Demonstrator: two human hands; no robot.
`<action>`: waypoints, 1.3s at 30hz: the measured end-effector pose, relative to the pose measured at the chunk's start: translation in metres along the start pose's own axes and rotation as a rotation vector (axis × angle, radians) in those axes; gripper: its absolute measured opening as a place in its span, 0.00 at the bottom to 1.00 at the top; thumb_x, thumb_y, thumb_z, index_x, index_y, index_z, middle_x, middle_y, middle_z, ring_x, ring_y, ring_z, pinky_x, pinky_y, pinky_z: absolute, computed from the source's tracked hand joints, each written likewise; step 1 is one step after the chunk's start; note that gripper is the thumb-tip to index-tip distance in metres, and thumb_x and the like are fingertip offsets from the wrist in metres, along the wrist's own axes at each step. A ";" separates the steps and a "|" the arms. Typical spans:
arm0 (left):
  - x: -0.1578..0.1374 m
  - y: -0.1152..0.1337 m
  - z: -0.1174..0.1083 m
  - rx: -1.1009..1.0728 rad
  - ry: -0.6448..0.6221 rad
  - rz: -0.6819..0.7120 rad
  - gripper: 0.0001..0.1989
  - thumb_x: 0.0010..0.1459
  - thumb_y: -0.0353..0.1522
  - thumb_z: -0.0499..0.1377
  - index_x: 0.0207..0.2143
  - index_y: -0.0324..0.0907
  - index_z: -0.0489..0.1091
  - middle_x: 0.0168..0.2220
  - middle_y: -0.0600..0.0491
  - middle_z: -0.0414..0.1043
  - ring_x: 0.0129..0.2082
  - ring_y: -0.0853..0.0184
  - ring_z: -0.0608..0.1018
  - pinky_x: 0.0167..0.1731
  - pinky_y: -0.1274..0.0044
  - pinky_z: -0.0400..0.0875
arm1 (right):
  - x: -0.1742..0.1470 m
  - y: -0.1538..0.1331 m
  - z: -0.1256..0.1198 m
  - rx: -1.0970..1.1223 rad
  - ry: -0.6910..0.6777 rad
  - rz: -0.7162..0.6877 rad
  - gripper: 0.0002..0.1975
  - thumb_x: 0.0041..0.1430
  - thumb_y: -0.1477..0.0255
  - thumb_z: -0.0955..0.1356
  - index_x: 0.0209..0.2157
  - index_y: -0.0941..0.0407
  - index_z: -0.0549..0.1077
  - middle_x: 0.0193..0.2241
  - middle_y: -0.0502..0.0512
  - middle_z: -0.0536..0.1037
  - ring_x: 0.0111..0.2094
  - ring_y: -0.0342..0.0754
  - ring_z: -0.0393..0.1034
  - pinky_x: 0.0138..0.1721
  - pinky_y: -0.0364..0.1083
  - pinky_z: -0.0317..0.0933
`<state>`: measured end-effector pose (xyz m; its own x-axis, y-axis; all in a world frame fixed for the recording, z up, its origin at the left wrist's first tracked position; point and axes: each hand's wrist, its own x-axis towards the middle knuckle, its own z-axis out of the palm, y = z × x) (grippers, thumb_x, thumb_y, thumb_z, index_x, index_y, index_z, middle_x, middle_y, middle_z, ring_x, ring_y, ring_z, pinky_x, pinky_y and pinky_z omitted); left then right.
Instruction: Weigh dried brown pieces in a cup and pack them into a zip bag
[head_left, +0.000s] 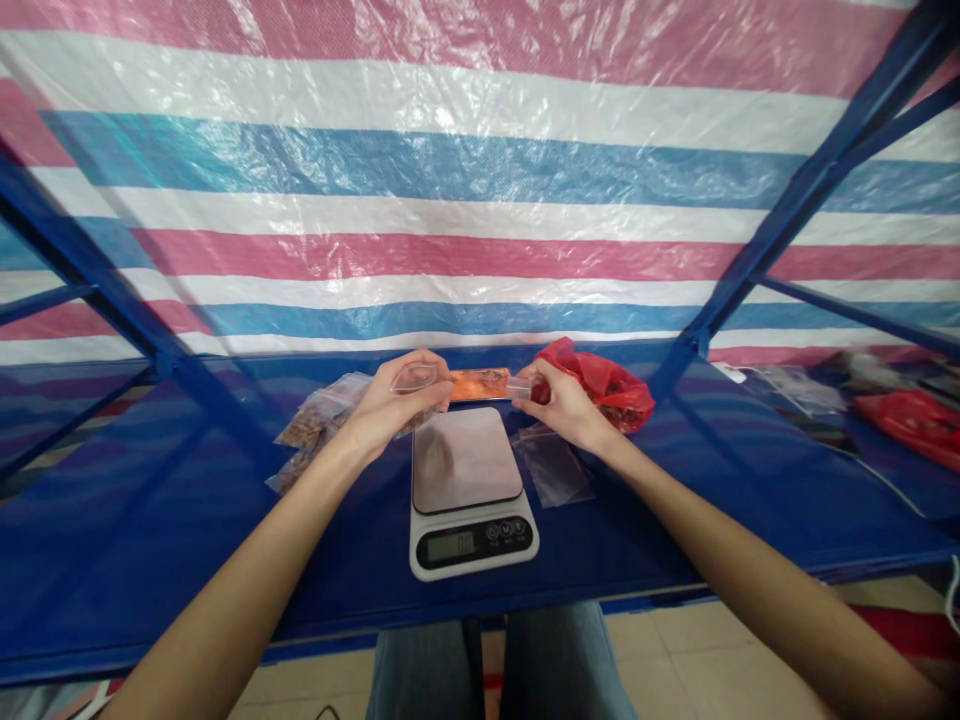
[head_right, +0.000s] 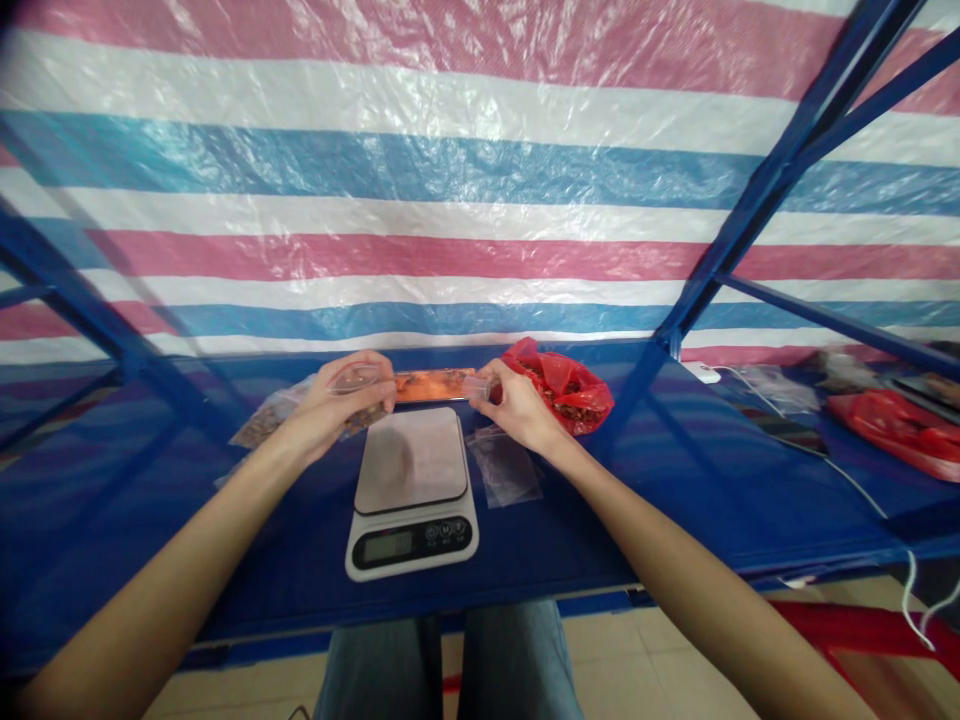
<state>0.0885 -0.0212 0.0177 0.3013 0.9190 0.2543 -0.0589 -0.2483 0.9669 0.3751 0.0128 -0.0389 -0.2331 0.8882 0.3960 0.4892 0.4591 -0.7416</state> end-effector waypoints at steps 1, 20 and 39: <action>0.002 0.000 0.000 0.103 0.020 0.014 0.13 0.56 0.38 0.72 0.35 0.42 0.73 0.27 0.56 0.75 0.27 0.70 0.76 0.31 0.79 0.69 | 0.000 0.002 0.000 -0.038 -0.007 0.011 0.14 0.57 0.63 0.76 0.41 0.54 0.74 0.35 0.53 0.80 0.34 0.51 0.74 0.38 0.50 0.68; 0.065 0.028 0.046 1.550 -0.366 0.471 0.05 0.65 0.31 0.66 0.41 0.39 0.74 0.39 0.45 0.81 0.42 0.54 0.82 0.37 0.71 0.64 | -0.011 -0.035 0.009 0.566 -0.214 0.023 0.18 0.68 0.58 0.72 0.51 0.53 0.69 0.51 0.58 0.82 0.48 0.51 0.80 0.50 0.51 0.71; 0.087 0.044 0.069 1.687 -0.608 0.812 0.06 0.63 0.24 0.65 0.40 0.41 0.80 0.38 0.45 0.83 0.43 0.57 0.79 0.41 0.70 0.62 | -0.010 -0.021 0.014 0.636 -0.206 0.051 0.22 0.67 0.57 0.72 0.57 0.51 0.66 0.50 0.58 0.81 0.50 0.52 0.80 0.58 0.54 0.70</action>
<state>0.1779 0.0268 0.0811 0.9273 0.3395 0.1577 0.3736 -0.8114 -0.4495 0.3556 -0.0052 -0.0344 -0.4095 0.8659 0.2871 -0.0717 0.2832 -0.9564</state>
